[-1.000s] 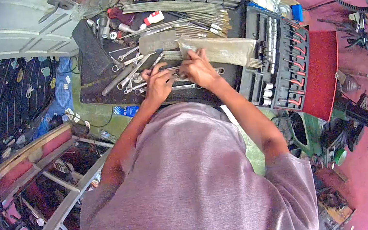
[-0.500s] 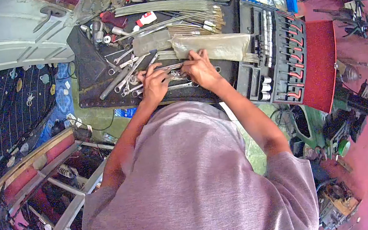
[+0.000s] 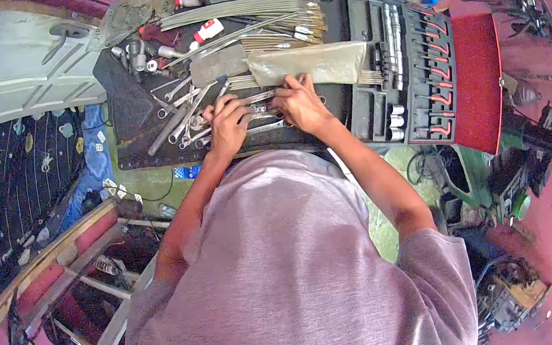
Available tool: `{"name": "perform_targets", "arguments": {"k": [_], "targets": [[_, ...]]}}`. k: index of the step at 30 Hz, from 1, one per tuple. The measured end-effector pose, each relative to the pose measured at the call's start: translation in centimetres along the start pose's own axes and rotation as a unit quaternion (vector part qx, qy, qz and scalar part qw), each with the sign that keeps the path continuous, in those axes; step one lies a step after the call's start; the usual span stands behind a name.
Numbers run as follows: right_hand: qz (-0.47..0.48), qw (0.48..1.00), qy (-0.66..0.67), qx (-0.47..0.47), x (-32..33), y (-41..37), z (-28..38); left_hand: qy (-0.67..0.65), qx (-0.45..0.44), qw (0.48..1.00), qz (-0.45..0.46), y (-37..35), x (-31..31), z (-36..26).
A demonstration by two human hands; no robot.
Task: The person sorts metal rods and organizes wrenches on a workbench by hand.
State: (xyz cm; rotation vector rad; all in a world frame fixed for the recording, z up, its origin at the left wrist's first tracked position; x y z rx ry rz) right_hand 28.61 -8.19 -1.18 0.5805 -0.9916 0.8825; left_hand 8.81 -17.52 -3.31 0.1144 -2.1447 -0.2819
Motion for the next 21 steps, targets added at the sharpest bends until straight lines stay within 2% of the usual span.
{"name": "perform_targets", "arguments": {"k": [3,4,8,11,16,19,21], "targets": [[-0.032,0.999,0.011,-0.016,0.4,-1.0,-0.5,-0.023,-0.02,1.0,0.004,-0.1,-0.3,0.4],[-0.007,0.999,-0.012,-0.03,0.5,-1.4,-0.9,-0.021,-0.025,0.999,0.016,-0.1,-0.3,0.6],[-0.03,0.998,-0.012,-0.058,1.6,-3.0,-1.3,-0.022,-0.015,0.999,0.021,-0.1,-0.1,0.5],[-0.026,0.998,-0.021,-0.055,1.0,-2.2,-1.1,-0.038,-0.011,0.999,0.02,-0.2,-0.3,0.5],[-0.053,0.998,0.017,0.021,-1.4,2.2,1.3,-0.048,-0.015,0.999,0.008,-0.3,-0.7,0.6],[-0.029,0.999,-0.001,0.02,-1.8,3.3,1.4,-0.026,-0.001,1.0,0.005,-0.4,-0.6,0.5],[-0.046,0.999,-0.001,0.014,-1.4,2.5,1.3,-0.021,0.004,1.0,0.007,-0.3,-0.5,0.3]]}}
Point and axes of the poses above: each hand's wrist, its own y-axis towards the middle knuckle, its own x-axis out of the back of the hand, z = x × y, the point moved 2 cm from there along y, towards the middle knuckle, and after that the axes turned 4 degrees about z, right-handed, at the moved point
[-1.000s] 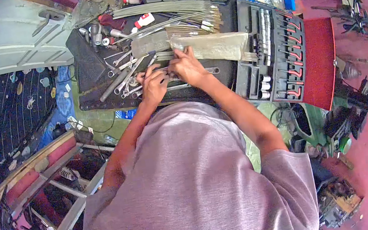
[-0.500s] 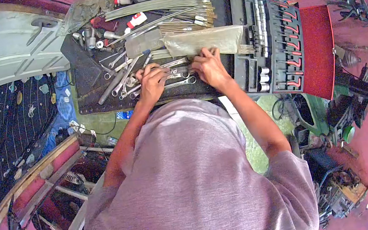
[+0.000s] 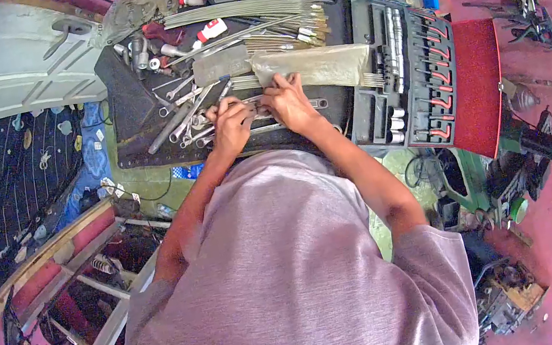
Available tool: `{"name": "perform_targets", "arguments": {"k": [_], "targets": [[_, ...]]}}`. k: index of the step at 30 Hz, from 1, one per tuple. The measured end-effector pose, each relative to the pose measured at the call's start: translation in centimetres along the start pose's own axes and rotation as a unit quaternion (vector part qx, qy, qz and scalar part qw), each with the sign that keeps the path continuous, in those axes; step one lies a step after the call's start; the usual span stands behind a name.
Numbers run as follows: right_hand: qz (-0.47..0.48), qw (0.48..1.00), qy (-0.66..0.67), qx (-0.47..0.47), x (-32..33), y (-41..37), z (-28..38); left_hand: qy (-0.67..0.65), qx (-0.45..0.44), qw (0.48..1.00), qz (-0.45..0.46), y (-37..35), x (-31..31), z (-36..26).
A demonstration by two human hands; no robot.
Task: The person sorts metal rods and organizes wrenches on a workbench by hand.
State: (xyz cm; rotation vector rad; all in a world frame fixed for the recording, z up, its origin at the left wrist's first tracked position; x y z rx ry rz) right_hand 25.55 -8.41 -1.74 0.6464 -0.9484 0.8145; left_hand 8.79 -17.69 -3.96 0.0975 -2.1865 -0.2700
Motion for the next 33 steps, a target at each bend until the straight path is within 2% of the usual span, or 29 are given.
{"name": "perform_targets", "arguments": {"k": [6,8,14,15,18,20,22,24,28,30,33], "targets": [[-0.009,0.997,-0.048,-0.066,2.8,-4.4,-2.1,0.02,0.008,1.0,-0.005,0.1,0.3,-0.4],[0.019,0.99,-0.095,-0.106,4.4,-5.9,-2.8,0.011,0.008,1.0,-0.007,0.1,0.2,-0.4],[-0.004,0.988,-0.065,-0.142,5.9,-9.3,-5.2,0.01,0.009,1.0,-0.01,0.3,0.5,-0.5],[0.015,0.987,-0.068,-0.146,5.8,-9.2,-5.3,0.008,0.007,1.0,-0.011,0.2,0.3,-0.4],[0.006,0.991,-0.067,-0.119,4.6,-7.9,-5.1,0.012,-0.002,1.0,-0.027,0.2,-0.1,-0.3],[0.065,0.989,-0.079,-0.106,4.0,-5.9,-3.5,0.014,-0.005,1.0,-0.027,0.2,0.0,-0.3],[0.063,0.993,-0.072,-0.076,1.9,-3.8,-2.1,0.014,-0.007,0.999,-0.028,0.2,0.2,-0.6],[0.021,0.998,-0.047,-0.031,0.4,-1.7,-0.7,0.013,0.014,1.0,-0.011,0.1,0.3,-0.7],[0.022,0.998,-0.023,-0.055,0.8,-2.0,-0.4,0.038,0.002,0.999,-0.016,0.3,0.4,-0.6],[0.037,0.992,-0.07,-0.1,2.1,-4.2,-1.5,0.041,0.005,0.999,-0.008,0.1,0.3,-0.6],[-0.014,0.988,-0.082,-0.128,4.1,-7.6,-3.7,0.041,0.002,0.999,-0.015,0.1,0.0,-0.3]]}}
Point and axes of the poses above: each hand's wrist, its own y-axis towards the middle knuckle, its own x-axis out of the back of the hand, z = x × y, the point moved 2 cm from there along y, towards the middle knuckle, and after that the axes turned 4 degrees about z, right-handed, at the moved point
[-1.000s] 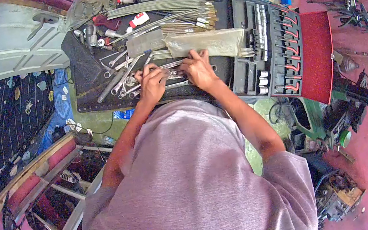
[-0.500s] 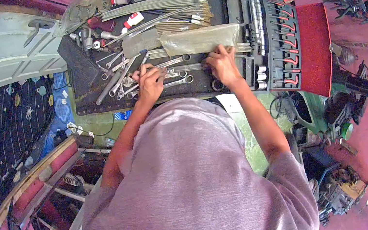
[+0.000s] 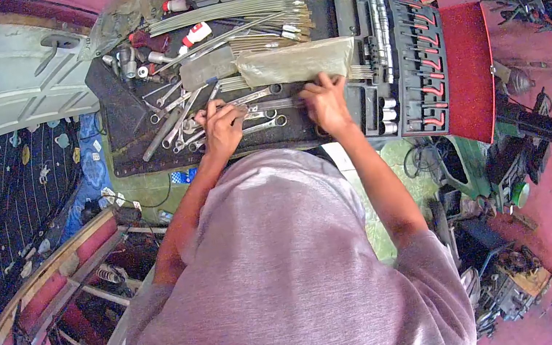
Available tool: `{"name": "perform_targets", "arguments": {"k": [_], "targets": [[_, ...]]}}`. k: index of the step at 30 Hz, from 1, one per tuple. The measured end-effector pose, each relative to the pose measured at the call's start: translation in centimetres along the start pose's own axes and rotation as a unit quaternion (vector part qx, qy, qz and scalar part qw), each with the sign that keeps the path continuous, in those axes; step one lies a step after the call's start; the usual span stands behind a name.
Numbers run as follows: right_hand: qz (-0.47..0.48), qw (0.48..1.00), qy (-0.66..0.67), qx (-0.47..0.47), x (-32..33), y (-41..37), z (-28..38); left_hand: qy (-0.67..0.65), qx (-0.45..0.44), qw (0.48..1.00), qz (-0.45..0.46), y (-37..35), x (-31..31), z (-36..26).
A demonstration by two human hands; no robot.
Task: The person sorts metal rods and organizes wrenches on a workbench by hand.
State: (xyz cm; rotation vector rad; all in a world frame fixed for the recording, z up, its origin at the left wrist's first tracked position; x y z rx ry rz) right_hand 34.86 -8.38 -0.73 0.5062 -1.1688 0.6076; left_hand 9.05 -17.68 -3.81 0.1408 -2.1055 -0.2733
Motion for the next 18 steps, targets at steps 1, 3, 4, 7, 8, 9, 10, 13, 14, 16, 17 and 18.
{"name": "perform_targets", "arguments": {"k": [1,3,4,7,8,9,10,13,14,16,17,18], "targets": [[-0.019,1.0,-0.005,-0.006,0.3,-0.6,-0.6,0.0,-0.001,1.0,0.001,0.1,0.1,-0.1],[-0.003,0.999,-0.008,-0.034,0.7,-1.4,-1.2,-0.011,-0.006,1.0,0.0,0.2,0.2,-0.3],[0.013,0.998,-0.013,-0.059,1.0,-1.6,-1.4,-0.012,-0.009,1.0,0.001,0.3,0.3,-0.4],[-0.013,0.997,-0.002,-0.077,3.1,-2.6,-0.5,0.001,0.004,1.0,0.023,1.1,1.0,-1.2],[-0.013,0.997,0.016,-0.07,3.8,-3.0,-0.3,0.017,-0.003,0.999,0.045,1.5,1.3,-1.9],[-0.015,0.997,0.015,-0.071,4.0,-3.4,-0.4,0.033,-0.01,0.997,0.067,2.1,1.5,-2.6],[-0.003,0.997,0.026,-0.079,4.0,-3.9,-0.6,0.026,-0.021,0.997,0.076,2.6,1.2,-3.4],[-0.03,0.996,0.015,-0.082,3.0,-4.6,-1.7,0.013,-0.112,0.989,0.1,4.3,-0.4,-6.7],[-0.009,0.997,0.005,-0.079,2.8,-4.4,-1.8,0.009,-0.144,0.982,0.123,4.8,-1.1,-7.6],[0.031,0.997,-0.008,-0.066,2.5,-4.1,-1.7,0.015,-0.177,0.975,0.133,6.0,-3.0,-9.0],[0.028,0.998,-0.017,-0.06,2.2,-3.8,-1.6,0.021,-0.207,0.968,0.144,6.4,-3.8,-9.6],[0.029,0.997,-0.031,-0.061,1.9,-3.5,-1.4,0.033,-0.217,0.961,0.166,6.8,-4.4,-9.9]]}}
Point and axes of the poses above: each hand's wrist, its own y-axis towards the middle knuckle, its own x-axis out of the back of the hand, z = x × y, the point moved 2 cm from there along y, towards the middle knuckle, and after that the axes turned 4 degrees about z, right-handed, at the moved point
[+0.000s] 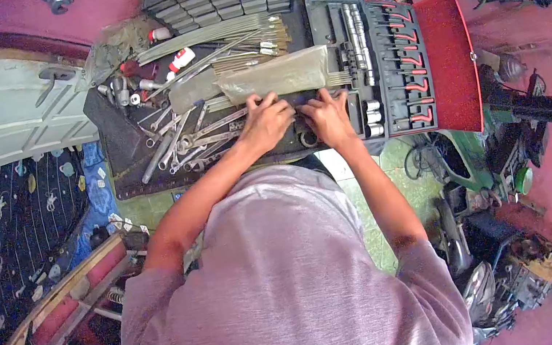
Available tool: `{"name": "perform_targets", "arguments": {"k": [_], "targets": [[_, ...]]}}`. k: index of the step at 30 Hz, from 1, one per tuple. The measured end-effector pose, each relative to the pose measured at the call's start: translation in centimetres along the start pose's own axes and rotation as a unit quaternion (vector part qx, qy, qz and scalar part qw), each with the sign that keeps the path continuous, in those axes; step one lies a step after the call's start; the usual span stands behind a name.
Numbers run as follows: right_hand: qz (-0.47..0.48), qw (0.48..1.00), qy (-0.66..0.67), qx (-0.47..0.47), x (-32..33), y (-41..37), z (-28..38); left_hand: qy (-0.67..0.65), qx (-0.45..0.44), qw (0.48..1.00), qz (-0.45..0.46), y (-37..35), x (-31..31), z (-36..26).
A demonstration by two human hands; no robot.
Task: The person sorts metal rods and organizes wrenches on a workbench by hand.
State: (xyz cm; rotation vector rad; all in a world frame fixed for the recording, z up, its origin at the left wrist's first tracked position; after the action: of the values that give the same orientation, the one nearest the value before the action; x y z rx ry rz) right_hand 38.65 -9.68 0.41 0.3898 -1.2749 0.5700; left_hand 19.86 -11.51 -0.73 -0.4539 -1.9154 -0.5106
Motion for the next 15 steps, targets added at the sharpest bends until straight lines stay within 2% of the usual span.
{"name": "perform_targets", "arguments": {"k": [3,9,13,15], "targets": [[0.041,0.999,-0.014,-0.011,-0.7,0.7,-0.2,0.008,0.018,0.999,0.026,1.1,-0.9,-0.2],[-0.01,0.999,0.038,0.005,-0.7,0.6,-0.3,0.003,0.03,0.999,0.03,1.0,-1.5,-0.3],[0.022,0.999,0.035,-0.002,-0.9,0.7,-1.1,0.018,0.033,0.997,0.071,1.4,-1.7,-0.3],[-0.012,0.999,0.05,-0.006,0.0,0.8,-1.1,-0.011,0.035,0.999,0.018,1.3,-1.2,0.0]]}}
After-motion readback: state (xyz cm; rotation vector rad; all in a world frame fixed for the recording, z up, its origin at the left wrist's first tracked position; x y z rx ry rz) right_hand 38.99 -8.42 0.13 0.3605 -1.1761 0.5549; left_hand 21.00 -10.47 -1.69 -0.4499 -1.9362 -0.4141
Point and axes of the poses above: each hand's wrist, its own y-axis towards the middle knuckle, its own x-axis out of the back of the hand, z = x × y, the point moved 2 cm from there along y, towards the middle knuckle, and after that the axes turned 4 degrees about z, right-handed, at the moved point
